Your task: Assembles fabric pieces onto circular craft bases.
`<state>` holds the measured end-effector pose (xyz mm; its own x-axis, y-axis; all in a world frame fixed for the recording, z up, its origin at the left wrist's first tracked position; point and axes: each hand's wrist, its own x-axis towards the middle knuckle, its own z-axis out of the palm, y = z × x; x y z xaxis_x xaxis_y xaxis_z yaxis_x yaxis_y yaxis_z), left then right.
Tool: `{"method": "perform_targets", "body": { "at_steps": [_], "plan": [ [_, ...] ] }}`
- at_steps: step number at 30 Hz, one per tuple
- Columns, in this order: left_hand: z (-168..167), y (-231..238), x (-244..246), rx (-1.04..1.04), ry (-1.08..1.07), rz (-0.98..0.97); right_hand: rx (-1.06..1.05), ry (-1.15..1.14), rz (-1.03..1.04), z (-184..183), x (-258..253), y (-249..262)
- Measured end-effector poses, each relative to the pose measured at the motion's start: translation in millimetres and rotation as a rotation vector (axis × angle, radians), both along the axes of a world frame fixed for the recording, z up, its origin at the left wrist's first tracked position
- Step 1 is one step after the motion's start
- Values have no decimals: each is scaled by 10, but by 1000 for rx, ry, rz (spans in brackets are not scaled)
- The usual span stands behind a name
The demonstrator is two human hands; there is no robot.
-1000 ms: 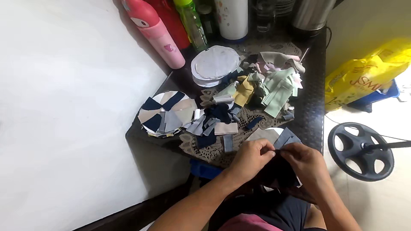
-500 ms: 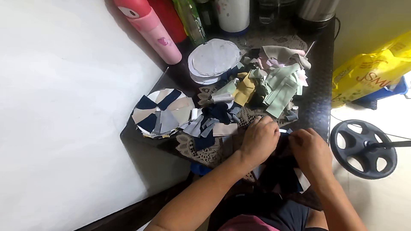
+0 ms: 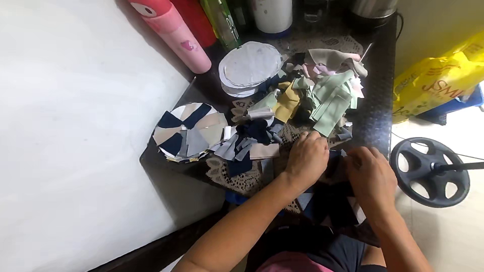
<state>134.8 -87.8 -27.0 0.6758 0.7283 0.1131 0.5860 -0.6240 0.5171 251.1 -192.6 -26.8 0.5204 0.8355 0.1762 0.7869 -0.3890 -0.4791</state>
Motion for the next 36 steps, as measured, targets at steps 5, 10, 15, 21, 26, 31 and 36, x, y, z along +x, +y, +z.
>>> {"method": "perform_targets", "body": {
  "at_steps": [5,10,15,21,26,31,36],
  "plan": [
    [-10,-5,10,15,0,15,120,-80,23,-99,-53,-121],
    [-21,-10,8,28,-14,23,102,-105,46,-119,-108,-93],
    [-38,-8,13,47,-24,20,66,-107,57,-120,-135,-80],
    [-45,7,2,26,-43,17,50,-143,68,-153,-141,-80],
    [48,122,-113,-30,-128,20,86,-71,68,-112,-98,-117],
    [-35,-115,-196,155,-101,-20,178,-63,34,-79,10,-271],
    [-159,-609,-149,103,197,-187,207,-63,7,-71,41,-404]
  ]
}}
